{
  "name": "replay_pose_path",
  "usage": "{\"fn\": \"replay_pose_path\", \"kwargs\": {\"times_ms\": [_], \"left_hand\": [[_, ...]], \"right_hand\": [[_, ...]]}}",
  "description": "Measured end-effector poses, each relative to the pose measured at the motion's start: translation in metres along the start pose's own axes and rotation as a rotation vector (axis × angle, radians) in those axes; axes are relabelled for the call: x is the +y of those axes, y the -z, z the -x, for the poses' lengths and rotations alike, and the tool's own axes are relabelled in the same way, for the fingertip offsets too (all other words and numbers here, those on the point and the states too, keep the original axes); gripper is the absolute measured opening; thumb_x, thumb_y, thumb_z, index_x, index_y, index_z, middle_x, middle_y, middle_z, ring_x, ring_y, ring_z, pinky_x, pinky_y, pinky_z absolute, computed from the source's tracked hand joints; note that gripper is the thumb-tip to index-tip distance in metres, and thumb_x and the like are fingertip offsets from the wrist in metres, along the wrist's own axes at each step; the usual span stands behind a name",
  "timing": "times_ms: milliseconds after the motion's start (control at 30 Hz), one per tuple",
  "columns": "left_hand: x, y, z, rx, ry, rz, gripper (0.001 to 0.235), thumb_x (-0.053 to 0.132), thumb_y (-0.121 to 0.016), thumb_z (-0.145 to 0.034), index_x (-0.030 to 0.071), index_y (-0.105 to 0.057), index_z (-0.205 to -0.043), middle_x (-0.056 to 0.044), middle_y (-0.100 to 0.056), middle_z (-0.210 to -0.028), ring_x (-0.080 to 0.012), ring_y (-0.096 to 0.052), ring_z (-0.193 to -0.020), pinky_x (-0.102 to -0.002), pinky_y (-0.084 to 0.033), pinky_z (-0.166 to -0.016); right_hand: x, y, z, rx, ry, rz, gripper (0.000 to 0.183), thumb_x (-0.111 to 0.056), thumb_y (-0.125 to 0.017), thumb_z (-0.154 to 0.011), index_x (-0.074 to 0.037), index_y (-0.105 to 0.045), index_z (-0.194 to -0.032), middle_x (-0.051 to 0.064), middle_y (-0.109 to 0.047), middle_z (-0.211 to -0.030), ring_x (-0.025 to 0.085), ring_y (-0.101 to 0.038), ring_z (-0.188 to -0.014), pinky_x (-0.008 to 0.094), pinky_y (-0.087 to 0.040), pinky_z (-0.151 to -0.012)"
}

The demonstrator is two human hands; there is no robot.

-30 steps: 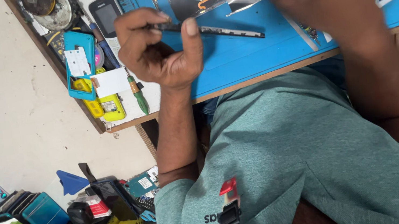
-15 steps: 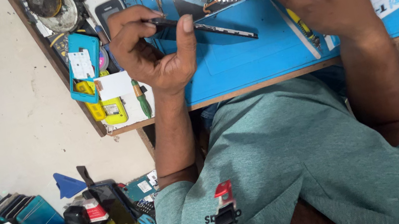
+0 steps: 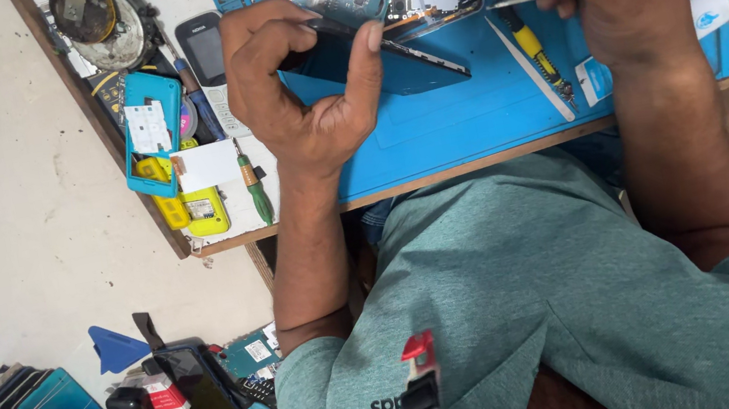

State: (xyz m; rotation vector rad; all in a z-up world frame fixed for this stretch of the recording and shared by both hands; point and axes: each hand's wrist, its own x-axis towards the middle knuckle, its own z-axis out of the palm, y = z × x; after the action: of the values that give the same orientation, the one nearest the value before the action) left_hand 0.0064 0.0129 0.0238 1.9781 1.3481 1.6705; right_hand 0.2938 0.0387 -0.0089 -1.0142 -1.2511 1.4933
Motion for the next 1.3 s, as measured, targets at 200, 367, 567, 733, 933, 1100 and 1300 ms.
{"fn": "replay_pose_path", "kwargs": {"times_ms": [200,367,567,733,933,1100,1300], "left_hand": [[0.004,0.0,-0.004,-0.068,0.008,-0.019,0.044,0.014,-0.092,-0.086,0.009,-0.053,-0.105,-0.009,-0.06,-0.1,-0.0184,-0.06,-0.09,-0.027,-0.047,-0.067],[0.004,-0.002,-0.008,-0.097,0.014,-0.02,0.044,0.015,-0.093,-0.085,0.008,-0.054,-0.105,-0.008,-0.06,-0.099,-0.0175,-0.06,-0.09,-0.025,-0.046,-0.064],[0.005,-0.007,-0.012,-0.084,-0.008,-0.011,0.043,0.014,-0.091,-0.087,0.007,-0.055,-0.11,-0.007,-0.06,-0.101,-0.0199,-0.062,-0.095,-0.03,-0.053,-0.072],[0.006,-0.006,-0.012,-0.076,0.016,-0.01,0.044,0.013,-0.091,-0.087,0.007,-0.054,-0.11,-0.008,-0.059,-0.102,-0.0197,-0.062,-0.094,-0.029,-0.053,-0.072],[0.006,-0.006,-0.009,-0.043,0.015,-0.017,0.045,0.015,-0.091,-0.086,0.008,-0.053,-0.11,-0.009,-0.06,-0.1,-0.019,-0.062,-0.091,-0.028,-0.052,-0.069],[0.003,-0.005,-0.007,-0.036,0.011,-0.022,0.044,0.015,-0.09,-0.087,0.008,-0.054,-0.111,-0.008,-0.06,-0.098,-0.0179,-0.061,-0.089,-0.027,-0.052,-0.065],[-0.002,-0.009,-0.006,-0.028,-0.047,-0.028,0.04,0.016,-0.089,-0.088,0.008,-0.056,-0.11,-0.007,-0.059,-0.097,-0.0154,-0.061,-0.087,-0.026,-0.054,-0.062]], "right_hand": [[-0.008,-0.006,-0.001,0.005,0.039,-0.069,0.021,-0.022,-0.07,-0.115,-0.002,-0.065,-0.11,0.008,-0.069,-0.086,0.009,-0.063,-0.062,0.018,-0.046,-0.051],[-0.011,-0.009,-0.005,-0.015,0.137,-0.062,0.019,-0.018,-0.07,-0.118,0.0,-0.065,-0.114,0.009,-0.07,-0.094,0.012,-0.068,-0.073,0.019,-0.052,-0.059],[-0.012,-0.019,-0.015,0.04,0.296,0.056,0.015,-0.004,-0.074,-0.108,0.001,-0.067,-0.12,0.01,-0.069,-0.119,0.01,-0.069,-0.095,0.021,-0.058,-0.084],[-0.023,-0.034,-0.016,0.044,0.308,0.11,0.019,0.002,-0.078,-0.103,0.001,-0.07,-0.12,0.009,-0.065,-0.126,0.007,-0.062,-0.096,0.018,-0.052,-0.085],[-0.034,-0.058,-0.022,0.012,0.306,0.143,0.021,0.005,-0.076,-0.097,0.001,-0.068,-0.115,0.013,-0.065,-0.134,0.007,-0.067,-0.104,0.019,-0.058,-0.09],[-0.035,-0.062,-0.022,0.045,0.238,0.166,0.021,0.007,-0.074,-0.094,0.002,-0.068,-0.113,0.016,-0.066,-0.134,0.008,-0.068,-0.102,0.017,-0.057,-0.084],[-0.032,-0.06,-0.02,0.017,0.241,0.181,0.02,0.009,-0.073,-0.098,0.002,-0.068,-0.117,0.016,-0.067,-0.136,0.008,-0.07,-0.101,0.018,-0.059,-0.086]]}}
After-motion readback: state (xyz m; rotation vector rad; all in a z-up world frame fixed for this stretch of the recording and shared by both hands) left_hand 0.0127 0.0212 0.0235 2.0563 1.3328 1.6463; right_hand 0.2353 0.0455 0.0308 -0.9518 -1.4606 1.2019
